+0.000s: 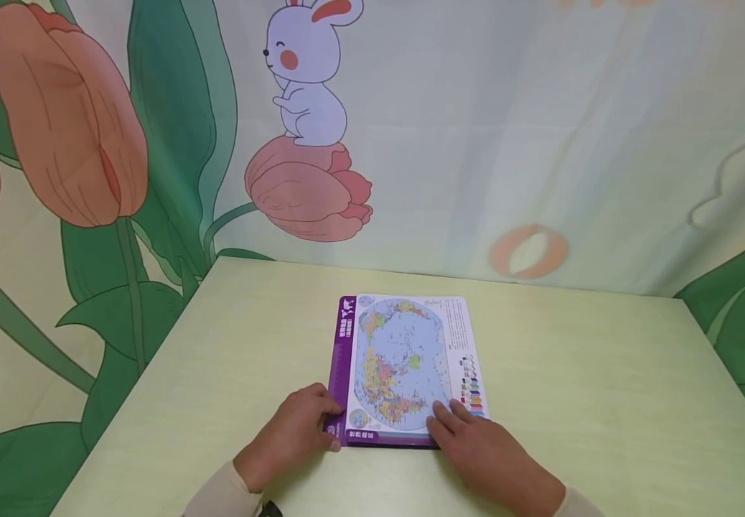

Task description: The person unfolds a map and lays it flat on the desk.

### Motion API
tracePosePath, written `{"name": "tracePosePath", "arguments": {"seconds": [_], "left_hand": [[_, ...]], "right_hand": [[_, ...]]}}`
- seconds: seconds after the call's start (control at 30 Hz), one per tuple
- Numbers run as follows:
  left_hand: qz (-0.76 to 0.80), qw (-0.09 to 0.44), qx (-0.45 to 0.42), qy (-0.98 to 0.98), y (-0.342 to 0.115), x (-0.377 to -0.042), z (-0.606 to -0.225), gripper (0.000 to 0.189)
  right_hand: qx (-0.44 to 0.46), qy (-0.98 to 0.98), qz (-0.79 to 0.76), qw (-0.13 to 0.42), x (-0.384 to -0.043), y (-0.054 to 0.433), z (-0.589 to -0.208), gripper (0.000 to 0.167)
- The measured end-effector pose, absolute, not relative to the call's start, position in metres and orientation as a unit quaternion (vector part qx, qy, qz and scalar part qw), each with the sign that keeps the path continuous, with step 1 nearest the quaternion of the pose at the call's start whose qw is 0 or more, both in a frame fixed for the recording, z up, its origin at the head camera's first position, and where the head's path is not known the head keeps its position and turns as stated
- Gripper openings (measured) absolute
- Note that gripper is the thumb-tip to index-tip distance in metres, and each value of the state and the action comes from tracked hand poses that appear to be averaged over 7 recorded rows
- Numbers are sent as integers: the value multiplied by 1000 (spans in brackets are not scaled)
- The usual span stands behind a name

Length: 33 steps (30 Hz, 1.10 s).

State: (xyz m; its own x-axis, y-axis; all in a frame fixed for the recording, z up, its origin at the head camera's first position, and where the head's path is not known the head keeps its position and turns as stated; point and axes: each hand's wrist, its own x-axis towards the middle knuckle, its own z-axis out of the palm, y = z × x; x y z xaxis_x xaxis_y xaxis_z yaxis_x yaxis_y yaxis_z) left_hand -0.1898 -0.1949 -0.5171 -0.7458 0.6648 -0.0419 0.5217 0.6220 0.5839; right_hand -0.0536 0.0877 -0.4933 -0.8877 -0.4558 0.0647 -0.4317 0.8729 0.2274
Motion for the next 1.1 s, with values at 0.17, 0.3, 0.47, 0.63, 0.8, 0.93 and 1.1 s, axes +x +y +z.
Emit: {"name": "tracePosePath", "arguments": {"seconds": [0.17,0.3,0.47,0.63,0.8,0.93,1.1], "left_hand": [[272,119,341,892,-195,-190,-516,51],[268,108,345,893,-197,-193,-514,50],[270,117,329,898,-201,-199,-512,47],[255,124,307,908,-209,-207,-512,47],[241,130,291,917,-217,-212,-512,48],[238,140,269,923,-225,-214,-513,48],[242,144,244,928,-241,-216,-514,48]], "right_hand": [[201,-978,-51,-4,-55,92,-480,39],[196,-981,11,-4,-58,105,-464,39],[229,-969,74,48,-59,127,-447,41],[237,-963,103,73,-56,144,-436,44],[223,-965,121,72,-45,159,-424,47],[219,-962,134,94,-32,173,-419,51],[200,-964,138,109,-14,191,-418,57]]}}
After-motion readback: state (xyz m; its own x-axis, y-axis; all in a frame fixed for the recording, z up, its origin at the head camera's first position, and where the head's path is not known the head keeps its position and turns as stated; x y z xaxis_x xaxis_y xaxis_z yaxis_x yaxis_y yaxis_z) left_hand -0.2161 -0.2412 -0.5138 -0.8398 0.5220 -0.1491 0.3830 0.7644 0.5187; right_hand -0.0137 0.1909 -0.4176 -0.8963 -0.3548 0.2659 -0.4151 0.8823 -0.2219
